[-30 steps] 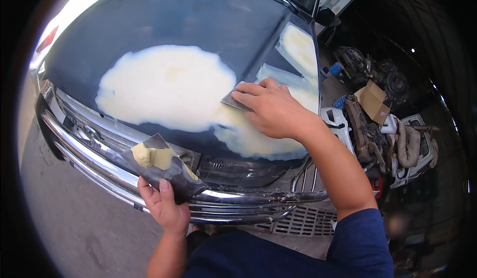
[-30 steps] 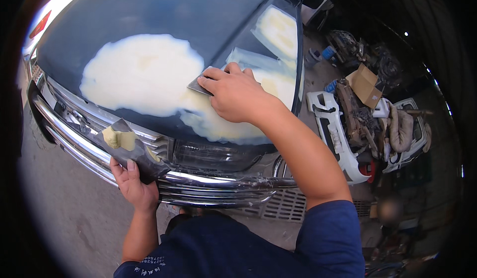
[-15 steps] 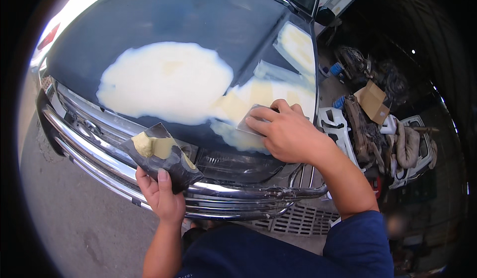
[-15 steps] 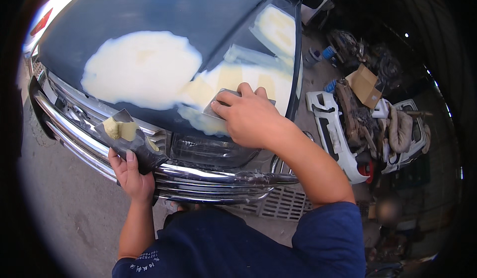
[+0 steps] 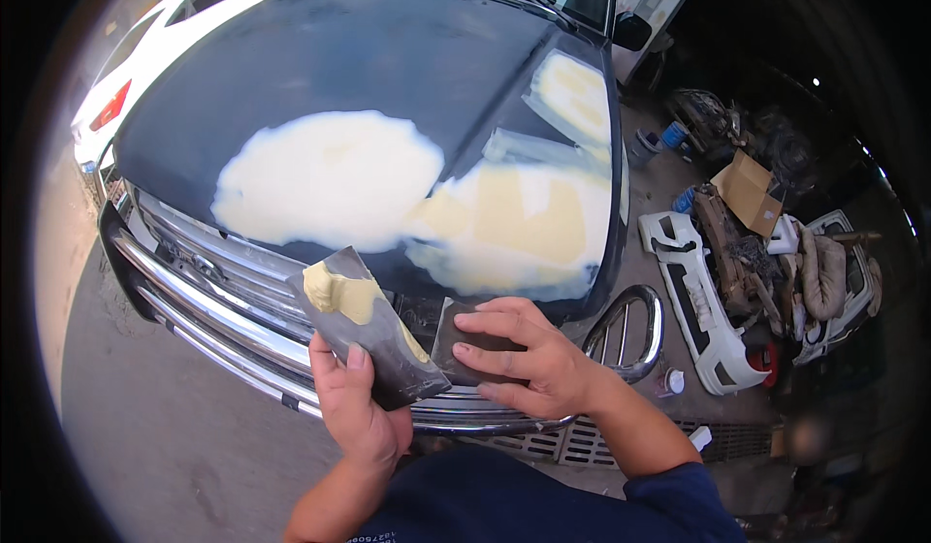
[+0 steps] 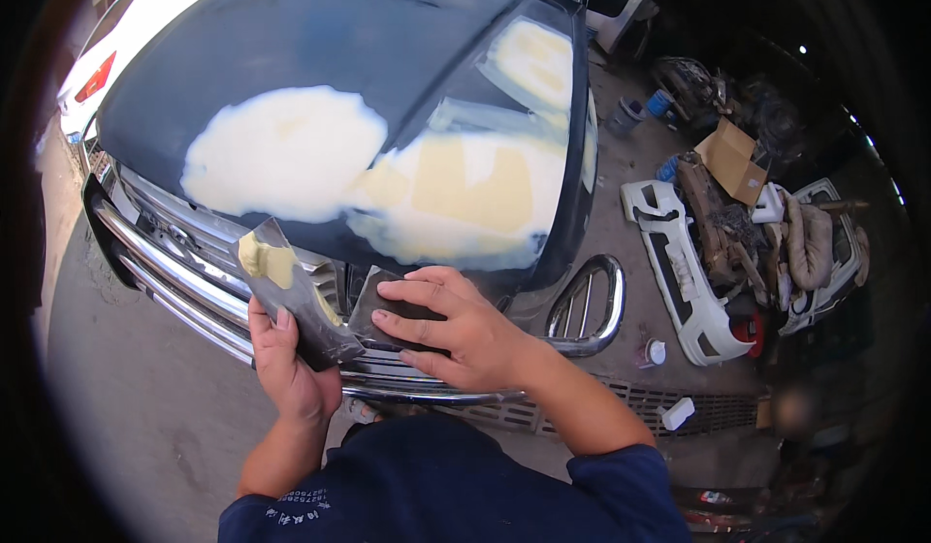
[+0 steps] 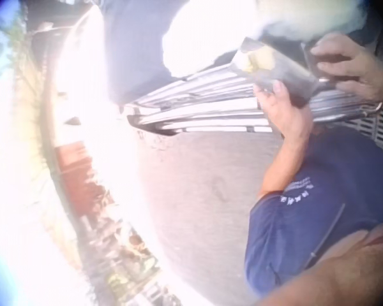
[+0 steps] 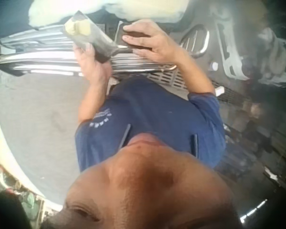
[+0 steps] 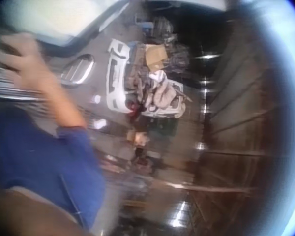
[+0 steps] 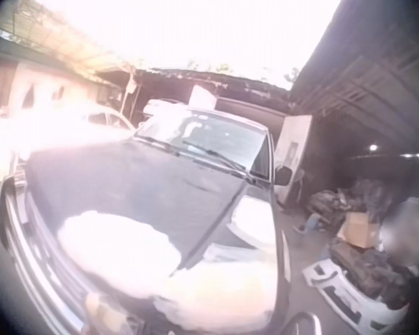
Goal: The person sands a white filler patch on the hood of a dark-colored SUV using a sanding block. After sanding, they inspect the surface by hand and then rub the sandpaper against a metal bar to clean it.
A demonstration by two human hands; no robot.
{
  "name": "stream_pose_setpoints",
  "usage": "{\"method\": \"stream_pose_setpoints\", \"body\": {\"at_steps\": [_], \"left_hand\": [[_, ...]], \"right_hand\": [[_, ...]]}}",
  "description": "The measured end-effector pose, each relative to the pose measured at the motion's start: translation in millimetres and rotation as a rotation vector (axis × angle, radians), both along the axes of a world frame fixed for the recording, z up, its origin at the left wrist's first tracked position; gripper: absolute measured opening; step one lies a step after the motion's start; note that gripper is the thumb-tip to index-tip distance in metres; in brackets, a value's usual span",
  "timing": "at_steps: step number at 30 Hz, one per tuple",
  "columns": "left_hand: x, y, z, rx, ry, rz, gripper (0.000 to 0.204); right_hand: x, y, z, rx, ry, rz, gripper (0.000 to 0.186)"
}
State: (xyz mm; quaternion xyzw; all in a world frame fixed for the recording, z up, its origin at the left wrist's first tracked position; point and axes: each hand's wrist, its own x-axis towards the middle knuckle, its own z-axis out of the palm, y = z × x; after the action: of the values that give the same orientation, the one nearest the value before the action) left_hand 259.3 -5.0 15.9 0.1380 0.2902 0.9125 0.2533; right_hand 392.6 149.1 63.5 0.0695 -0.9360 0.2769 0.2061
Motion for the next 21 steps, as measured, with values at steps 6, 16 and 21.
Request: {"method": "stream_pose_setpoints", "body": {"at_steps": [6, 16, 21], "left_hand": [[-12, -19, 5, 0.016, 0.114, 0.132, 0.043], [-37, -49, -19, -0.079, 0.061, 0.183, 0.044], [-77, -57, -24, -0.05, 0.092, 0.038, 0.044]], "right_hand": [[-15, 33, 19, 0.386, -0.192, -0.485, 0.053], [-127, 53, 35, 0.545, -0.533, -0.554, 0.047], [-120, 25, 34, 0.535, -0.664, -0.567, 0.045]]}}
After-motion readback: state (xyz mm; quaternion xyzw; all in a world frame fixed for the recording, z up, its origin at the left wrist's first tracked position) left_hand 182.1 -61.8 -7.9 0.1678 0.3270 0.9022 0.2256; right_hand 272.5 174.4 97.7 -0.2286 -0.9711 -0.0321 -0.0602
